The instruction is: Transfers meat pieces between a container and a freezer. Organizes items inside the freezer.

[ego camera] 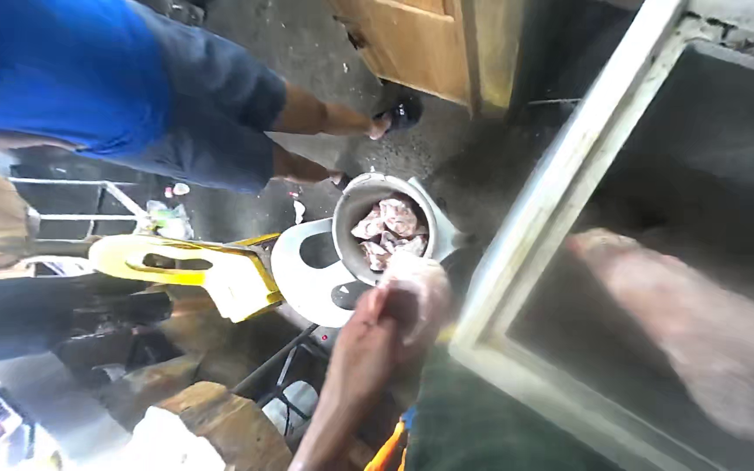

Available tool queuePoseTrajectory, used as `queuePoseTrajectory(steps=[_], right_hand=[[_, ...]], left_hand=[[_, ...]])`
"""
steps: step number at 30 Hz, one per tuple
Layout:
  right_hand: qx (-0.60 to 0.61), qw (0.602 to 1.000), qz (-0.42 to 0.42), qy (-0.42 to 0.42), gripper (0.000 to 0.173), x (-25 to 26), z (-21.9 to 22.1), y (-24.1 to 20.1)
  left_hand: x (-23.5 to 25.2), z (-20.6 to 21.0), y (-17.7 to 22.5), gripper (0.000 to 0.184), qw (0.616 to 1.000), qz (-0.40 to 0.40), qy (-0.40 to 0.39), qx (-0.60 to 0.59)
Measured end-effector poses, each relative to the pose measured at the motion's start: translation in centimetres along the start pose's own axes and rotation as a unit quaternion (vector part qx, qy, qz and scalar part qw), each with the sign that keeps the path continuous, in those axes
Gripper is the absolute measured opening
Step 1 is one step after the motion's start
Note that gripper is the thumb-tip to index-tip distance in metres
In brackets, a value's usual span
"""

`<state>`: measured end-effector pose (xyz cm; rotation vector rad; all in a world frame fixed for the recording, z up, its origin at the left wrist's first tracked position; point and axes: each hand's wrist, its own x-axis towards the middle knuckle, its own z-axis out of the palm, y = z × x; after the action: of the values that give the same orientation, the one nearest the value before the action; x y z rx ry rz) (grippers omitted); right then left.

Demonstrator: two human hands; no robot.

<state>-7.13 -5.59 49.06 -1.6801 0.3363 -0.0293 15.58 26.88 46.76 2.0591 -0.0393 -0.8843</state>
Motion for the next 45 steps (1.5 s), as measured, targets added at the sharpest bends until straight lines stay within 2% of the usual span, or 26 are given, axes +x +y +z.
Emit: queuePoseTrajectory(steps=[2,5,7,9,11,13,15,16,18,19,21,23,25,26,28,30,32,35,38,40,42,43,45], right_hand=[[0.037,0.998,0.058,-0.010,0.030,3.4,3.3,-0.7],[0.106,0.981,0.153,-0.058,0.038,12.4,11.0,0.9],[0.089,0.976,0.179,-0.087,0.038,17.8,16.6,3.7],[0.009,0.978,0.161,-0.134,0.038,20.9,21.7,7.8],[-0.063,0.970,0.142,-0.184,0.032,20.9,23.6,10.3],[-0.031,0.970,0.133,-0.199,0.029,18.8,20.7,9.8],[0.102,0.969,0.121,-0.189,0.029,15.4,14.3,8.6],[0.173,0.966,0.109,-0.159,0.028,13.6,10.3,8.9],[0.254,0.961,0.101,-0.049,0.029,10.2,1.9,12.0],[0.259,0.958,0.123,0.020,0.031,8.5,-2.2,15.2],[0.223,0.933,0.227,0.167,0.037,5.8,-9.0,24.1],[0.184,0.870,0.368,0.272,0.044,3.7,-12.9,33.8],[0.149,0.825,0.455,0.300,0.050,1.6,-14.0,42.4],[0.137,0.817,0.480,0.289,0.048,0.5,-13.4,45.7],[0.119,0.807,0.528,0.235,0.043,-0.5,-11.6,51.2],[0.143,0.783,0.570,0.204,0.045,0.0,-9.7,55.2],[0.122,0.792,0.572,0.177,0.046,1.0,-8.4,59.2],[-0.003,0.857,0.498,0.135,0.044,3.6,-7.7,64.4],[-0.096,0.874,0.457,0.136,0.054,7.2,-8.2,66.5],[-0.148,0.887,0.421,0.119,0.069,9.4,-8.6,67.3],[-0.173,0.906,0.373,0.097,0.081,11.1,-8.6,69.2],[-0.177,0.911,0.362,0.086,0.083,11.9,-8.6,70.2],[-0.183,0.904,0.383,0.052,0.081,12.7,-8.4,71.4]], left_hand=[[3.7,-4.4,-3.3,0.033,0.994,-0.062,0.081,0.048],[11.2,-7.1,-10.6,0.033,0.974,-0.140,0.170,0.049],[16.1,-7.3,-16.0,0.039,0.972,-0.156,0.173,0.016],[19.1,-7.5,-19.9,0.046,0.978,-0.163,0.127,-0.020],[20.2,-7.0,-20.4,0.054,0.983,-0.150,0.103,-0.015],[19.2,-5.4,-16.2,0.057,0.988,-0.087,0.124,0.016],[16.0,-3.3,-10.1,0.048,0.986,0.031,0.161,0.032],[14.0,-1.5,-6.8,0.041,0.980,0.110,0.162,0.028],[9.8,4.5,-0.3,0.029,0.964,0.249,0.091,0.007],[8.3,8.4,2.2,0.026,0.959,0.283,0.023,-0.006],[6.7,18.0,5.4,0.022,0.960,0.259,-0.107,0.018],[8.2,27.9,5.8,0.021,0.954,0.172,-0.205,0.136],[12.6,37.2,2.8,0.026,0.930,0.032,-0.260,0.260],[15.5,41.0,-0.3,0.031,0.918,-0.031,-0.275,0.285],[20.6,46.0,-8.0,0.042,0.899,-0.120,-0.281,0.314],[24.7,48.6,-14.7,0.046,0.872,-0.153,-0.273,0.376],[28.2,50.8,-19.6,0.046,0.847,-0.121,-0.242,0.458],[33.1,53.4,-23.3,0.046,0.796,0.007,-0.242,0.556],[37.6,55.8,-26.0,0.061,0.814,0.088,-0.220,0.531],[39.4,56.8,-26.4,0.066,0.807,0.070,-0.252,0.530],[40.4,57.6,-26.6,0.070,0.806,0.016,-0.267,0.528],[41.0,57.9,-26.9,0.072,0.806,-0.003,-0.269,0.527],[41.6,58.3,-27.3,0.076,0.773,-0.017,-0.275,0.571]])
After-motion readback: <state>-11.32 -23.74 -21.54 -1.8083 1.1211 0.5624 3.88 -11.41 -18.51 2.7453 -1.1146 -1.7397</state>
